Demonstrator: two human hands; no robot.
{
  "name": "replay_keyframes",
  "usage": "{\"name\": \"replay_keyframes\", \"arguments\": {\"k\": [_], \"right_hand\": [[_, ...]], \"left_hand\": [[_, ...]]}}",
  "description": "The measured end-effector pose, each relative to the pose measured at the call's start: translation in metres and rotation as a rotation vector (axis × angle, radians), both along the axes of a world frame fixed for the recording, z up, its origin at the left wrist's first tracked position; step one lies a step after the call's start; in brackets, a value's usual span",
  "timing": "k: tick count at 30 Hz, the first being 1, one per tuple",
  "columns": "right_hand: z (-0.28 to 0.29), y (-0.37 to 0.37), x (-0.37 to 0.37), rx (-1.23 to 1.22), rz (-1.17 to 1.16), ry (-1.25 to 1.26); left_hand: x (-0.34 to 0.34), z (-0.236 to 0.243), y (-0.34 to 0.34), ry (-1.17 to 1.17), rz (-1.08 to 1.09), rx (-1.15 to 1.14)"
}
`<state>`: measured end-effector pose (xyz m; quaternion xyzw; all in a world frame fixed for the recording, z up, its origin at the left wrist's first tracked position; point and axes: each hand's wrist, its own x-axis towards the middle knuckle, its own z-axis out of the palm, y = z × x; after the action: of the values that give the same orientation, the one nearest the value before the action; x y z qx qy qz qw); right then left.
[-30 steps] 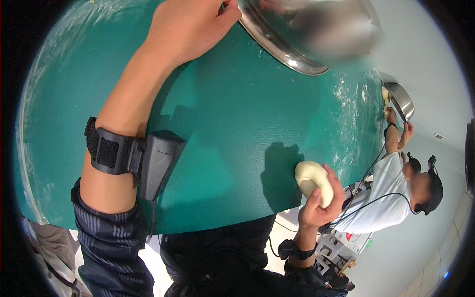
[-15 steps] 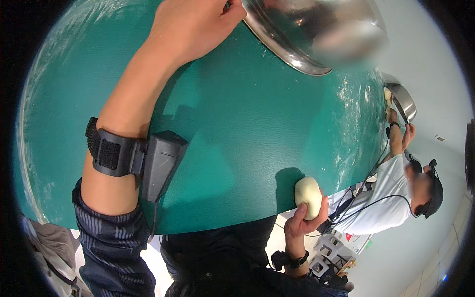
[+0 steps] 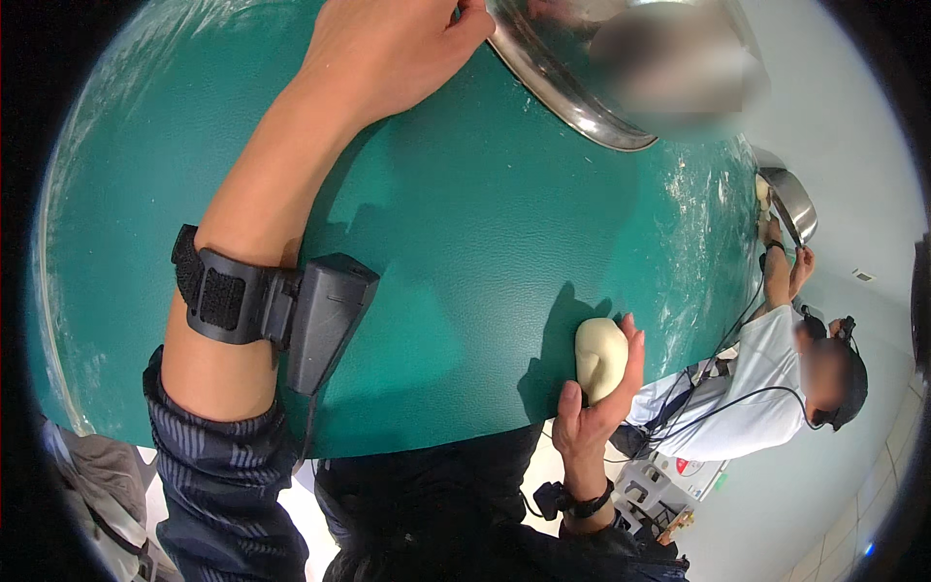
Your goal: The person is kneading a small piece of dough on a green table surface.
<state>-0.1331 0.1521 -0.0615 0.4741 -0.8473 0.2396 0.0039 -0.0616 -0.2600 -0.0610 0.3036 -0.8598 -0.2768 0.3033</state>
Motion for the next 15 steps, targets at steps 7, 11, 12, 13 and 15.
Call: {"name": "replay_keyframes", "arguments": {"k": [7, 11, 12, 13, 15], "right_hand": [[0.016, -0.028, -0.007, 0.12, 0.02, 0.075], [0.022, -0.042, -0.009, 0.167, 0.027, 0.123], [0.022, -0.045, -0.011, 0.173, 0.027, 0.136], [0.023, -0.047, -0.012, 0.18, 0.026, 0.15], [0.023, -0.056, -0.014, 0.184, 0.034, 0.152]], "left_hand": [[-0.003, -0.002, 0.0, 0.013, -0.011, -0.004], [-0.002, -0.001, 0.0, 0.025, -0.019, -0.009], [-0.003, -0.002, 0.001, 0.026, -0.021, -0.008], [-0.004, -0.003, 0.001, 0.029, -0.016, -0.01], [-0.003, -0.003, 0.001, 0.022, -0.008, -0.016]]}}
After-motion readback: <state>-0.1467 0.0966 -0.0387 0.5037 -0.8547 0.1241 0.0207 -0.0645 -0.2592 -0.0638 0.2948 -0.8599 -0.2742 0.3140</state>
